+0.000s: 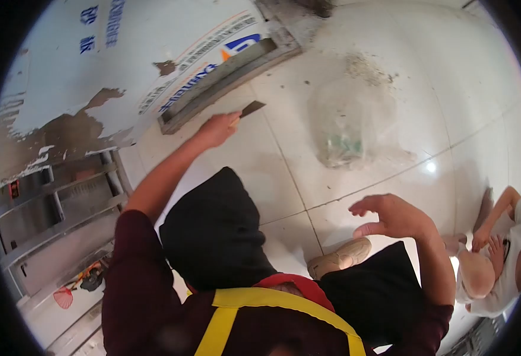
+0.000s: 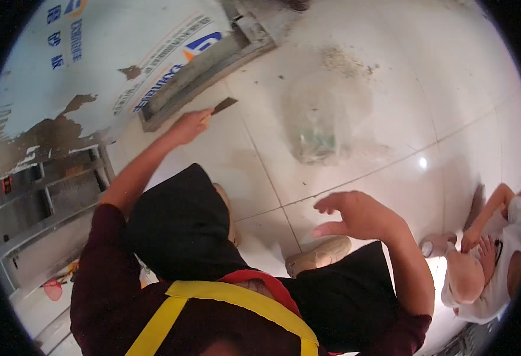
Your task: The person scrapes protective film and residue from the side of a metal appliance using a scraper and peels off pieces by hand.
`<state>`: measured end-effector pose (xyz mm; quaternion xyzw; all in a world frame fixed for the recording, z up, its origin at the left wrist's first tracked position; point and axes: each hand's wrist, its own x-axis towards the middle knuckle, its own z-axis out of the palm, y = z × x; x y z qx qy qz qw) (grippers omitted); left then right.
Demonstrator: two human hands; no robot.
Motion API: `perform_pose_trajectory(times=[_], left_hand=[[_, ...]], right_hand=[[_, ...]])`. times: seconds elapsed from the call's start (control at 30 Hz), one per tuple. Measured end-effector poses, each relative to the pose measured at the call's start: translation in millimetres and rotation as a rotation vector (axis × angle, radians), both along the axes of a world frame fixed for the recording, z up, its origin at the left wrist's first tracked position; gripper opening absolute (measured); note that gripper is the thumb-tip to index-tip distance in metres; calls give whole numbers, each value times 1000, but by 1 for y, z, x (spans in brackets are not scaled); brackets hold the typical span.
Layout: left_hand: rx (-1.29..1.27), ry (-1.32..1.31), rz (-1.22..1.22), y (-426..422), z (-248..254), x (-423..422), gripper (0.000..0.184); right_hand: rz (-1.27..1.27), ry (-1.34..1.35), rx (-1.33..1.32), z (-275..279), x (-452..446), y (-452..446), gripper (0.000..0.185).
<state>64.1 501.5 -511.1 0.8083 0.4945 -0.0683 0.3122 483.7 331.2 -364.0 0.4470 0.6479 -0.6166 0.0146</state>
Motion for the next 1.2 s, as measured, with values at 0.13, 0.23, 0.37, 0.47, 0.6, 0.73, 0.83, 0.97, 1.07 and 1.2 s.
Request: perform_pose_trajectory(times=[0.13,0.23,0.37,0.47,0.6,0.73,0.83,0.97,1.07,1.2], left_hand=[[69,-45,283,-37,-8,-80,43],[29,141,565,-31,-1,-134,44],[295,288,508,5,-33,-232,48],[556,552,442,44,-120,-338,49],[-157,-180,805,88,-138,-395,35],[196,262,538,103,-137,-366,24],[262,389,450,113,-130,-333,20],[750,609,64,118,-145,-316,23],[674,608,147,111,-130,-261,27],[257,442,282,97,-53,-139,32]], right_hand=[[-30,-61,-98,-6,-14,2,54],[-56,-129,-91,-15,-23,1,53],[72,-253,-32,-28,-38,-3,54],[127,-325,-83,-30,-47,-5,56],[63,-320,-25,-41,-50,-16,50],[65,-327,-2,-45,-53,-18,48],[49,-327,-58,-44,-57,-12,48],[59,-312,-2,-51,-60,-10,44],[88,-311,20,-54,-63,-8,43],[115,-309,55,-60,-62,-14,43]])
